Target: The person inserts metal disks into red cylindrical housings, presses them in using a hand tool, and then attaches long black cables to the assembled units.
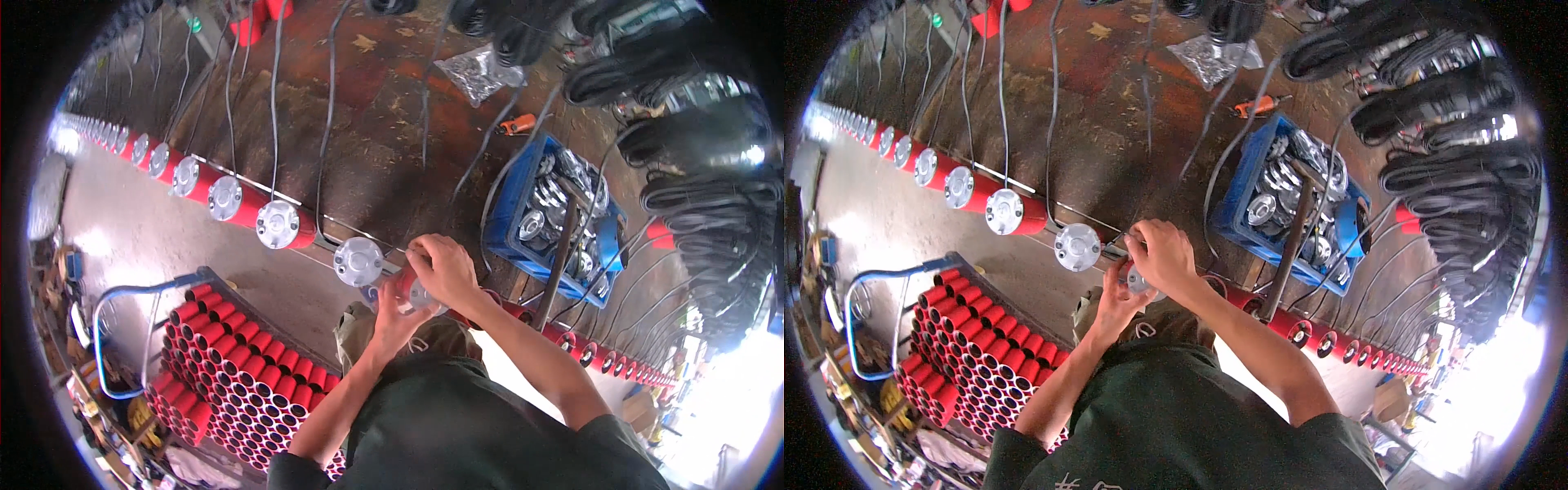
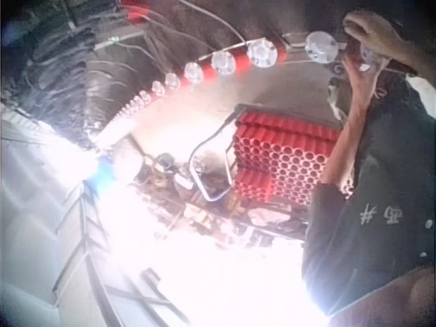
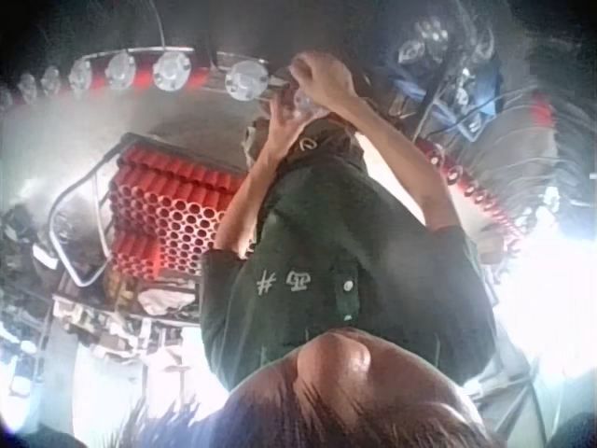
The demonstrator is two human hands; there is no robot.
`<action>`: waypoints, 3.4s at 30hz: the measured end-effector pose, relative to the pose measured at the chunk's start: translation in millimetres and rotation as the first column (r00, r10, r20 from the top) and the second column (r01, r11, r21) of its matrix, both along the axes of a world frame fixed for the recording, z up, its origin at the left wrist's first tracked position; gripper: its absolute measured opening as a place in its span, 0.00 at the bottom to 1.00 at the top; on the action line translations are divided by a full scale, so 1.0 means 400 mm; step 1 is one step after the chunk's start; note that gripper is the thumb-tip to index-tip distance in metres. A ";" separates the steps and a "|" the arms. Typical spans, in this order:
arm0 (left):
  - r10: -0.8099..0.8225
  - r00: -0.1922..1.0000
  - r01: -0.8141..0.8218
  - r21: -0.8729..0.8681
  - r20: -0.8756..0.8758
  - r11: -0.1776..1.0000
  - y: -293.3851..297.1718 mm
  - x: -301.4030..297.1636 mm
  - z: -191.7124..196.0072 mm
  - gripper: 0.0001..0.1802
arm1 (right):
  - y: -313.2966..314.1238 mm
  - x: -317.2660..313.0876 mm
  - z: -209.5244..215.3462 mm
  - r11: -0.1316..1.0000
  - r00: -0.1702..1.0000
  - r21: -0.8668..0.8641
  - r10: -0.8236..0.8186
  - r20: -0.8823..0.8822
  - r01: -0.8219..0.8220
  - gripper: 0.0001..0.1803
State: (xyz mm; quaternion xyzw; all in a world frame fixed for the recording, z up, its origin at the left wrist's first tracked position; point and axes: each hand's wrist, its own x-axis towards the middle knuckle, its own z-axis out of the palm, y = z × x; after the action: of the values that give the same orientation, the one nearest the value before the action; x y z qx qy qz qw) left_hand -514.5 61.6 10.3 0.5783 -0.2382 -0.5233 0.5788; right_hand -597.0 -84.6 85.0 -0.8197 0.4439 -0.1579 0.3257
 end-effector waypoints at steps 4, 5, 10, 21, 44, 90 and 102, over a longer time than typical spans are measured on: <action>-0.103 0.985 0.097 0.049 0.137 0.994 -0.011 0.010 0.000 0.59 | 0.032 0.029 -0.013 0.996 0.978 -0.069 -0.076 -0.195 0.063 0.07; -0.079 0.990 0.073 0.057 0.113 0.996 -0.007 0.004 -0.007 0.59 | 0.034 0.031 -0.007 0.991 0.973 -0.118 -0.090 -0.214 0.066 0.07; -0.042 0.997 0.038 0.070 0.059 0.997 -0.010 -0.025 -0.008 0.66 | 0.013 0.037 0.014 0.971 0.942 0.214 -0.028 -0.334 0.105 0.14; -0.037 0.994 0.036 -0.016 -0.104 0.999 -0.016 -0.035 -0.034 0.65 | 0.001 0.053 0.018 0.973 0.948 0.228 0.091 -0.304 -0.020 0.17; 0.072 0.997 -0.071 0.043 -0.028 0.997 0.002 -0.057 -0.051 0.61 | 0.007 0.025 -0.030 0.947 0.945 0.322 0.090 -0.314 0.017 0.13; 0.121 0.802 0.029 -0.240 0.585 0.970 -0.049 -0.032 0.065 0.60 | -0.025 -0.677 0.508 0.882 0.147 0.390 -0.436 0.888 0.263 0.19; 0.261 0.836 0.015 -0.496 0.483 0.868 -0.075 0.002 0.015 0.45 | -0.023 -0.205 0.383 0.779 0.446 0.104 0.457 -0.770 -0.619 0.36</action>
State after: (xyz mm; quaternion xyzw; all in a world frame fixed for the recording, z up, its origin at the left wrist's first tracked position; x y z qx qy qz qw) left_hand -513.5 31.7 16.4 0.5535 -0.4729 -0.2256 0.6474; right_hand -678.9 -93.9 238.1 -0.9313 0.2354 0.2712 0.0603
